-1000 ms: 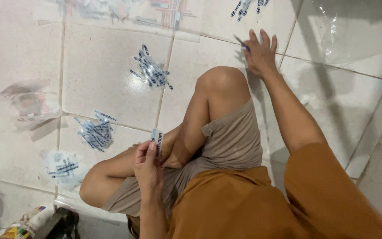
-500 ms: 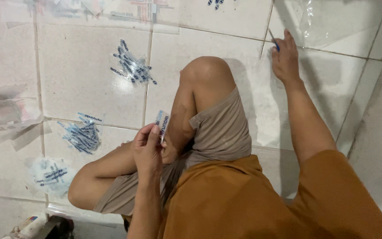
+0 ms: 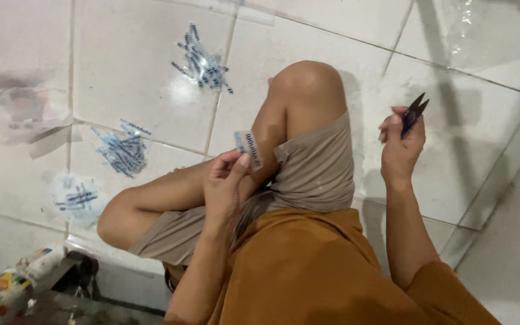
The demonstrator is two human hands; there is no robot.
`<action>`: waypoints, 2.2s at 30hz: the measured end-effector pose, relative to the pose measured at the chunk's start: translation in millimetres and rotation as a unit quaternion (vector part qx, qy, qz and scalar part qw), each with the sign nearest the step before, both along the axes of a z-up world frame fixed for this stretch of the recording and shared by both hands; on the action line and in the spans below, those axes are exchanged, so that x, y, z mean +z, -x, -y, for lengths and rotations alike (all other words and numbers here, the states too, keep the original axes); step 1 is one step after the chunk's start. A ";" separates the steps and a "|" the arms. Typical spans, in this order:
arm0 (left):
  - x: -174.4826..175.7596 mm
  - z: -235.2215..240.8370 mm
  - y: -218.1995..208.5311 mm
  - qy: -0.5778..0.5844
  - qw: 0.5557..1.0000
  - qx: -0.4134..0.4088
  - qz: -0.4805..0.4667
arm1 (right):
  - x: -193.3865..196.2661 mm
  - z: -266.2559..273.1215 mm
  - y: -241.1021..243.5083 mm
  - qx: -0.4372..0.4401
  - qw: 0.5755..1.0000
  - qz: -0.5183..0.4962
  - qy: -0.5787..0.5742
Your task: The person sits cross-legged on a tiled floor and uses blue-handled scissors to cut a white sheet of paper with a Hyundai logo into small strips. The person repeatedly cuts the paper and places the resulting strips on the floor.
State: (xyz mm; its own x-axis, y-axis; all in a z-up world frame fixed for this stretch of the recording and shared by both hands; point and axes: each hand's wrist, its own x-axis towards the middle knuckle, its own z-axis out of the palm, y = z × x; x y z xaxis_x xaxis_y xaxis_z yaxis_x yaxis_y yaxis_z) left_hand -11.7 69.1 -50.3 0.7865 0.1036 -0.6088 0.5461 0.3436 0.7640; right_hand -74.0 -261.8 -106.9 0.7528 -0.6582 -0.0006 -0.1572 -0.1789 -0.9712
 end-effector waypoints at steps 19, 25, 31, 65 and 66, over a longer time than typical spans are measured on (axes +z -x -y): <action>58.2 -19.2 -2.1 -0.067 0.978 0.005 0.196 | 134.3 -179.0 -67.3 0.437 0.895 -0.081 -0.046; 43.1 -42.2 -1.5 -0.023 0.973 0.059 0.223 | 91.1 -183.0 -36.7 0.441 0.851 -0.130 -0.253; 31.8 -47.2 3.6 0.018 0.978 0.090 0.186 | 74.0 -195.4 -24.2 0.487 0.813 -0.137 -0.288; 29.4 -52.2 10.6 0.039 0.984 0.061 0.161 | 93.3 -212.7 -29.7 0.501 0.823 -0.134 -0.233; 27.1 -52.2 11.2 0.028 0.985 0.050 0.163 | 94.6 -214.3 -29.5 0.498 0.823 -0.133 -0.239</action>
